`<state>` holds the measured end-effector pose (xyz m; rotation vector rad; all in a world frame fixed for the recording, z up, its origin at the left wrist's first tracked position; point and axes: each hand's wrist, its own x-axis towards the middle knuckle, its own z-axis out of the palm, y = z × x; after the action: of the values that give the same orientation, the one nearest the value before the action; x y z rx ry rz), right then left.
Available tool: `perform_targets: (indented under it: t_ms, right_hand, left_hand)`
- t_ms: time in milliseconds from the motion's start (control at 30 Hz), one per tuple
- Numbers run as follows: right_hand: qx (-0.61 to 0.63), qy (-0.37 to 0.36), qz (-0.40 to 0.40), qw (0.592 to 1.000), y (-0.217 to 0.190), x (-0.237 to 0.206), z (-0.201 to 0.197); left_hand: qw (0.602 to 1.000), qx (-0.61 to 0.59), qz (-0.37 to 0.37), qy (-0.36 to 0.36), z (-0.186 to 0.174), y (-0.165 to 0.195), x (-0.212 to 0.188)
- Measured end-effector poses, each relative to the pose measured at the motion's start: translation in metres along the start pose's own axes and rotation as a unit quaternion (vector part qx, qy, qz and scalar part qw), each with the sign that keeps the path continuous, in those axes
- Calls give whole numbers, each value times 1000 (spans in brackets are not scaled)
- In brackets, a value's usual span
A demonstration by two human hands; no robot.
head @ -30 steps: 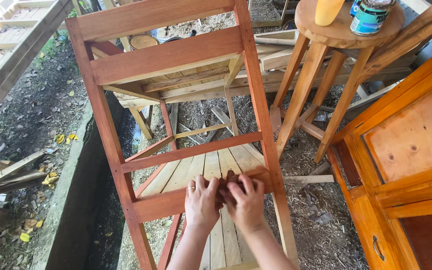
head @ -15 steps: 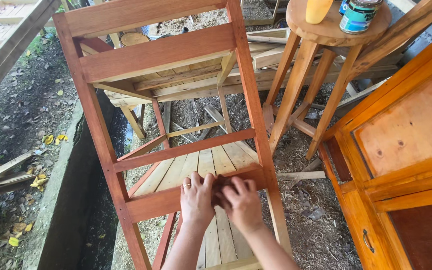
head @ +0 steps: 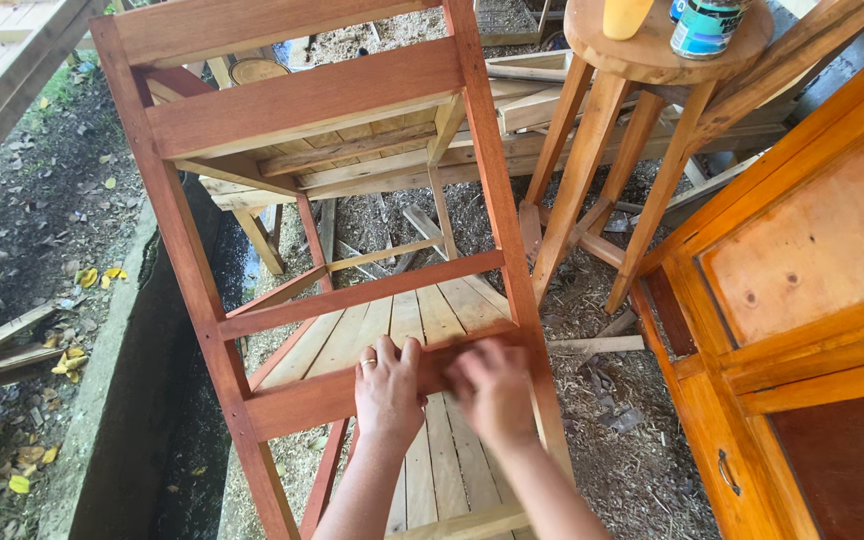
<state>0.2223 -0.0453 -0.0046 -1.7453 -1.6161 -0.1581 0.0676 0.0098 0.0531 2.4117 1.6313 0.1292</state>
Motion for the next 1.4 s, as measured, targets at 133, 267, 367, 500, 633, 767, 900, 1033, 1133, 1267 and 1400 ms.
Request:
perform_targets:
  t_ms: [133, 267, 367, 500, 633, 767, 900, 1033, 1133, 1267, 1400]
  right_hand:
    - [-55, 150, 157, 975, 68, 10, -35]
    - [-40, 177, 212, 960, 61, 7, -20]
    - [-65, 159, 87, 981, 47, 10, -18]
    - [-101, 150, 15, 983, 41, 20, -34]
    - [-92, 107, 47, 989, 23, 20, -24]
    - [-56, 20, -26, 998, 27, 16, -15]
    - [-69, 105, 128, 984, 50, 20, -26]
    - [-106, 108, 104, 983, 30, 16, -12]
    - [-60, 57, 19, 996, 12, 6, -4]
    - [-43, 38, 12, 998, 26, 0, -23]
    - [-78, 91, 114, 986, 21, -8, -25]
  left_hand:
    - [1000, 1, -9, -10, -2, 2, -2]
    - [1000, 12, -9, -4, -4, 3, -2]
    - [1000, 15, -13, -18, -5, 3, 0]
    - [1000, 15, -4, -7, -5, 2, 3]
    - [1000, 20, -11, -5, -3, 3, 3]
    - [1000, 19, -8, -10, -3, 2, 2]
    - [1000, 12, 0, 17, -2, 2, 2]
    - [1000, 17, -3, 6, -1, 3, 1]
    - [1000, 13, -4, 8, 0, 3, 1]
    - [1000, 16, -3, 5, -1, 3, 2]
    - [1000, 13, -5, -5, -2, 3, 3]
